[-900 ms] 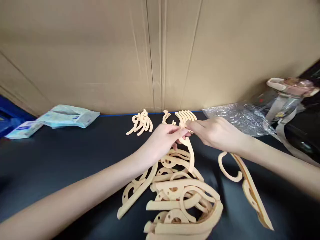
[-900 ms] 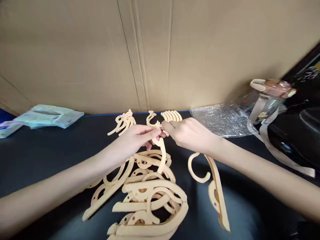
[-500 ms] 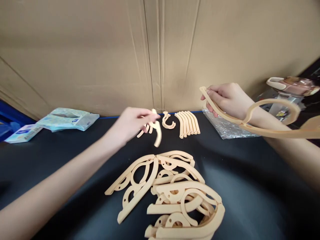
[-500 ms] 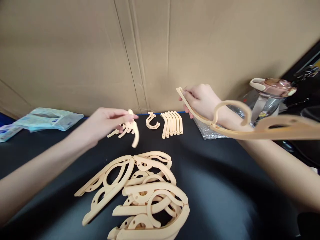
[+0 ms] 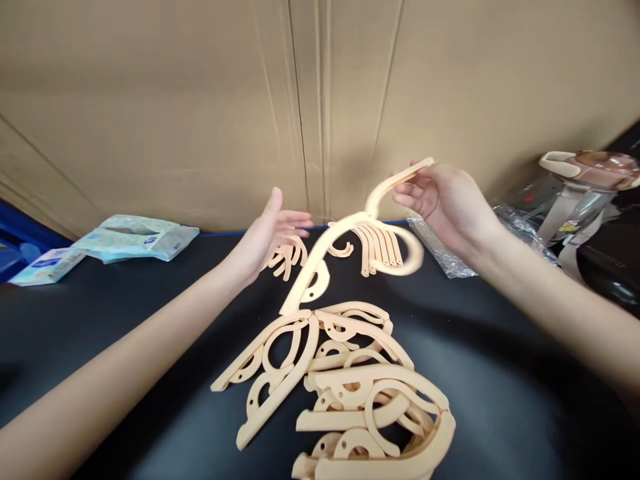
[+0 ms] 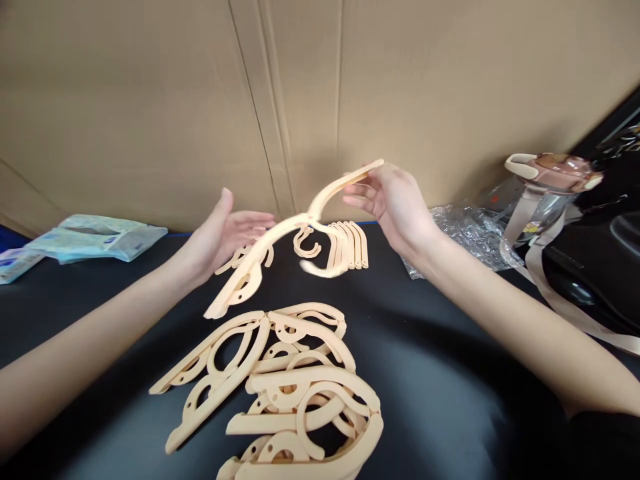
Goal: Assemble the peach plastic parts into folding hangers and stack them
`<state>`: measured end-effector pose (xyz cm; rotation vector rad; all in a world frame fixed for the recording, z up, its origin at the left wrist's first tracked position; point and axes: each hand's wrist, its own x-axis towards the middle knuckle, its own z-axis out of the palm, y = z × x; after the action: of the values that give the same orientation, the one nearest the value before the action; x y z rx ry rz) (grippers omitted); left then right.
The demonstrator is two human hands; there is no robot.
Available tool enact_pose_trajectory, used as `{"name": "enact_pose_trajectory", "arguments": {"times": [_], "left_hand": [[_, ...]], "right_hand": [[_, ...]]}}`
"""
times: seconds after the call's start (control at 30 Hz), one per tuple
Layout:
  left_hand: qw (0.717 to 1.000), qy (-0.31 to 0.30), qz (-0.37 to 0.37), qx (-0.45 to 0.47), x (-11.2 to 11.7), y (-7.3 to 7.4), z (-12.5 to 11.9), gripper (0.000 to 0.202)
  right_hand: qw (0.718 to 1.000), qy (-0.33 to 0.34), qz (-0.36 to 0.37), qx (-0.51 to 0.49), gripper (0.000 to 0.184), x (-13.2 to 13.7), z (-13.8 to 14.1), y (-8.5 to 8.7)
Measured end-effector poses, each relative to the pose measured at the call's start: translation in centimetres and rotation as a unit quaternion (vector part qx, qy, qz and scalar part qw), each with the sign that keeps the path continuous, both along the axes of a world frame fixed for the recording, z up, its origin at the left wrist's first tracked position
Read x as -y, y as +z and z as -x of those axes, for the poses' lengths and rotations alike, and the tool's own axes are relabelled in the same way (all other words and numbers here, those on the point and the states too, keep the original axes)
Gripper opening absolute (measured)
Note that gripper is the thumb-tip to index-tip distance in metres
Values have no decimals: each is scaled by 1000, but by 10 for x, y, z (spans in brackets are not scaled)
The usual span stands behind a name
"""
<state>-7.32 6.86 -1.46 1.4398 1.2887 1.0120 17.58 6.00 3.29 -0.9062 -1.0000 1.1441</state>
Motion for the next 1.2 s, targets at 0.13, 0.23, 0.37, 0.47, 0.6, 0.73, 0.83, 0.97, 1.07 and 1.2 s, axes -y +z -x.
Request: {"name": "enact_pose_trajectory", "arguments": {"times": [0.13,0.23,0.37,0.47,0.6,0.73,0.83,0.97,1.07,1.2], "left_hand": [[948,-177,197,175,19,11,-19,53],[960,-156,175,153,22,8,-20,21],[969,-149,163,115,26,4,-22,27],[975,-177,126,44,34,7,-30,27],[975,-192,89,-64,46,9,-38,23],[966,-219,99,-99,54,8,-42,27],[961,-215,108,-136,56,11,-43,30],[950,-232,97,-187,57,15,-41,39],[945,-181,39,-268,60,18,-34,44],[936,-111,-41,-331,63,30,-26,53]], "right_hand": [[996,-12,-59,62,9,1,-4,-32],[953,-20,-137,270,14,3,-17,-45],[747,-40,-227,623,15,16,-20,-41],[612,-16,-270,743,23,28,-8,-37],[488,20,-353,798,19,39,7,-40],[448,59,-422,786,19,46,9,-47],[447,83,-431,780,24,51,7,-49],[486,129,-367,783,23,55,11,-49],[612,172,-260,727,19,45,8,-42],[754,82,-97,644,36,12,-16,-33]]}}
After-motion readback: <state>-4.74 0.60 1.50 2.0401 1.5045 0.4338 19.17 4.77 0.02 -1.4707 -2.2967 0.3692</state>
